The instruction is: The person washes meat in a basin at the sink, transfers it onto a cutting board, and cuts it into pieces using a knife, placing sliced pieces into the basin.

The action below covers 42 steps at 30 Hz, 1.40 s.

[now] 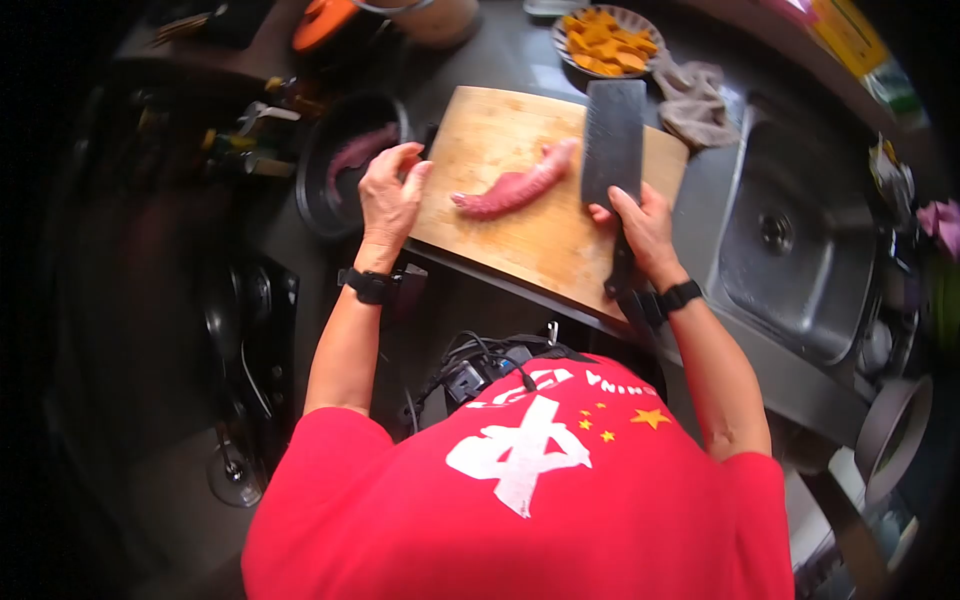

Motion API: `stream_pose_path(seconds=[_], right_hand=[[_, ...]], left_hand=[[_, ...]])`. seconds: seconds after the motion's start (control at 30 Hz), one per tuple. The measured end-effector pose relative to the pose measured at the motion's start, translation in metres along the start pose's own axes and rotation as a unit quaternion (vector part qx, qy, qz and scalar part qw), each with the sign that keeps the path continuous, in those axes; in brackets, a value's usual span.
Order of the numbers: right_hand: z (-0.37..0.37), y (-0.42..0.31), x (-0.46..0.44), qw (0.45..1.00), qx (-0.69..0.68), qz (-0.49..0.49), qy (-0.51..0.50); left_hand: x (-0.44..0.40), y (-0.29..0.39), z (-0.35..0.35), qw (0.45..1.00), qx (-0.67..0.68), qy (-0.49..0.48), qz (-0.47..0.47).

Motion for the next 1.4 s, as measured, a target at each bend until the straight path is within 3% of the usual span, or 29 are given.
stream_pose_path(seconds=[0.1,0.13,0.17,0.23,0.27,0.33,0.37,0.47,0.5,0.57,0.6,0.67,0.8,0.87,0.9,0.97,1.1,1.2,1.3,1.37,1.4], right_hand=[[-0.003,-0.003,0.001,1.000,0.021,-0.013,-0.008],[-0.003,-0.004,0.000,1.000,0.024,-0.018,-0.009],[-0.004,-0.004,0.000,0.999,0.028,-0.026,-0.006],[-0.009,-0.011,-0.001,0.999,0.041,-0.034,-0.007],[-0.008,-0.009,-0.002,0.997,0.058,-0.053,-0.009],[-0.003,-0.005,-0.006,0.994,0.083,-0.075,-0.009],[-0.001,-0.006,-0.006,0.993,0.088,-0.075,-0.015],[0.000,-0.014,-0.005,0.982,0.173,-0.079,0.018],[0.002,-0.013,-0.010,0.981,0.178,-0.079,0.016],[0.012,-0.016,-0.017,0.887,0.462,-0.032,0.008],[0.007,-0.020,-0.015,0.885,0.465,-0.032,0.012],[-0.005,-0.036,-0.006,0.757,0.650,-0.061,0.031],[-0.031,-0.051,0.010,0.705,0.704,-0.074,0.042],[-0.037,-0.056,0.014,0.674,0.733,-0.083,0.050],[-0.038,-0.056,0.015,0.670,0.735,-0.089,0.051],[-0.041,-0.055,0.015,0.666,0.737,-0.103,0.043],[-0.040,-0.057,0.021,0.672,0.732,-0.106,0.053],[-0.048,-0.075,0.028,0.720,0.682,0.088,0.091],[-0.071,-0.112,0.038,0.826,0.506,0.214,0.128],[-0.098,-0.147,0.053,0.807,0.461,0.357,0.094],[-0.108,-0.160,0.059,0.799,0.466,0.373,0.076]], left_hand=[[0.034,-0.078,0.043,0.960,0.024,0.061,0.272],[0.052,-0.101,0.052,0.948,0.017,0.080,0.307],[0.077,-0.132,0.052,0.910,0.087,0.066,0.401],[0.115,-0.166,0.053,0.770,0.234,0.044,0.592],[0.116,-0.176,0.058,0.769,0.235,0.050,0.593],[0.119,-0.181,0.049,0.637,0.458,-0.002,0.620],[0.119,-0.189,0.044,0.634,0.461,0.004,0.621],[0.105,-0.203,0.017,0.515,0.622,0.070,0.585],[0.105,-0.209,0.014,0.512,0.625,0.072,0.585],[0.105,-0.223,0.008,0.521,0.635,0.104,0.561],[0.104,-0.230,0.005,0.518,0.638,0.101,0.561],[0.104,-0.239,0.000,0.514,0.627,0.059,0.582],[0.107,-0.240,0.003,0.484,0.619,0.090,0.613],[0.112,-0.257,0.001,0.519,0.589,0.092,0.613],[0.115,-0.255,0.002,0.514,0.589,0.088,0.617],[0.104,-0.248,0.029,0.630,0.516,0.103,0.571],[0.088,-0.216,0.074,0.692,0.465,0.068,0.548],[0.074,-0.192,0.093,0.721,0.462,0.005,0.516],[0.059,-0.147,0.097,0.739,0.481,-0.049,0.469],[0.056,-0.128,0.090,0.752,0.458,-0.130,0.456],[0.055,-0.117,0.085,0.747,0.461,-0.145,0.456]])
Point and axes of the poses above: each hand's wrist, its own x-axis away from the middle knuckle, its own z-axis out of the back of the hand, y = z × x, the point moved 5 cm from there along -x, towards the middle knuckle, and after that the axes turned 3 degrees about -x, right-handed, at the moved point
